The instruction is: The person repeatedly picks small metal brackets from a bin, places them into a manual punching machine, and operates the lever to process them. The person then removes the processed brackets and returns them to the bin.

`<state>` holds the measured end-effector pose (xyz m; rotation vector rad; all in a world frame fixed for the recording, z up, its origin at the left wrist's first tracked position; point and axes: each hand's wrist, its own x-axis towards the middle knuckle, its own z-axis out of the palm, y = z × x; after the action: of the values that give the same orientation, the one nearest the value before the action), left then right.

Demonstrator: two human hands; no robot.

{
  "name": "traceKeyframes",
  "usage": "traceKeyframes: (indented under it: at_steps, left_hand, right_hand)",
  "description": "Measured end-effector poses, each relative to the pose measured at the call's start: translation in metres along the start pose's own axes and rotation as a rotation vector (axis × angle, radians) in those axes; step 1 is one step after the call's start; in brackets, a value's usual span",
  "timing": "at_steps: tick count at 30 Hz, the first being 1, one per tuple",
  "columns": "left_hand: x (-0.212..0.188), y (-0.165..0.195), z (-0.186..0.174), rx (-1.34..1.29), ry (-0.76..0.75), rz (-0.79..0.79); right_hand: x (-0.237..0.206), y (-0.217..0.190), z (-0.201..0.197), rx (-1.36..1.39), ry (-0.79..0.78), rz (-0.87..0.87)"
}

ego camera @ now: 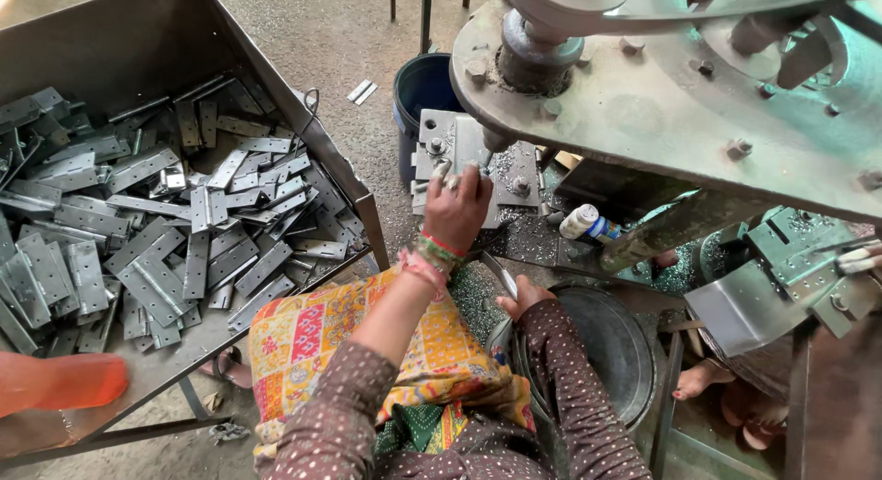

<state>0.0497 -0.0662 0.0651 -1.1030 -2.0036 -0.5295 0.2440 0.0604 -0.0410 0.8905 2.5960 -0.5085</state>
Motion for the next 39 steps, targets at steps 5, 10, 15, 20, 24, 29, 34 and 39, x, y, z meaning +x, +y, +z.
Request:
traceKeyframes:
  at_steps: [5, 10, 15, 20, 24, 29, 34, 39]
  left_hand:
    - [-0.018, -0.016, 0.056, -0.085, -0.518, -0.211]
    - [-0.034, -0.05, 0.042, 0.124, -0.624, -0.292]
    - [-0.045, -0.025, 0.007, 0.049, -0.476, -0.122]
    - [-0.042, 0.012, 0.015, -0.143, -0.606, -0.188]
    - [-0.033, 0.014, 0.024, -0.121, -0.654, -0.218]
    - [-0.032, 0.009, 0.012, -0.091, -0.594, -0.172]
    - [-0.042, 0.006, 0.007, -0.185, -0.668, -0.221]
    - [-0.054, 0.008, 0.038, -0.057, -0.507, -0.119]
  right_hand:
    - [-0.003, -0.002, -0.003, -0.01, -0.035, 0.033]
    - [-0.001, -0.003, -0.003, -0.061, -0.027, 0.018]
    - [0.0, -0.006, -0.004, -0.093, -0.036, 0.031]
    - [-0.003, -0.007, -0.008, -0.083, -0.051, 0.044]
    - [-0.001, 0.001, -0.004, -0.091, -0.029, 0.03]
    - [-0.005, 0.013, 0.039, 0.113, -0.011, 0.081]
    - [-0.011, 0.017, 0.081, 0.072, 0.084, 0.011]
    - [0.008, 0.029, 0.06, 0.075, 0.02, -0.034]
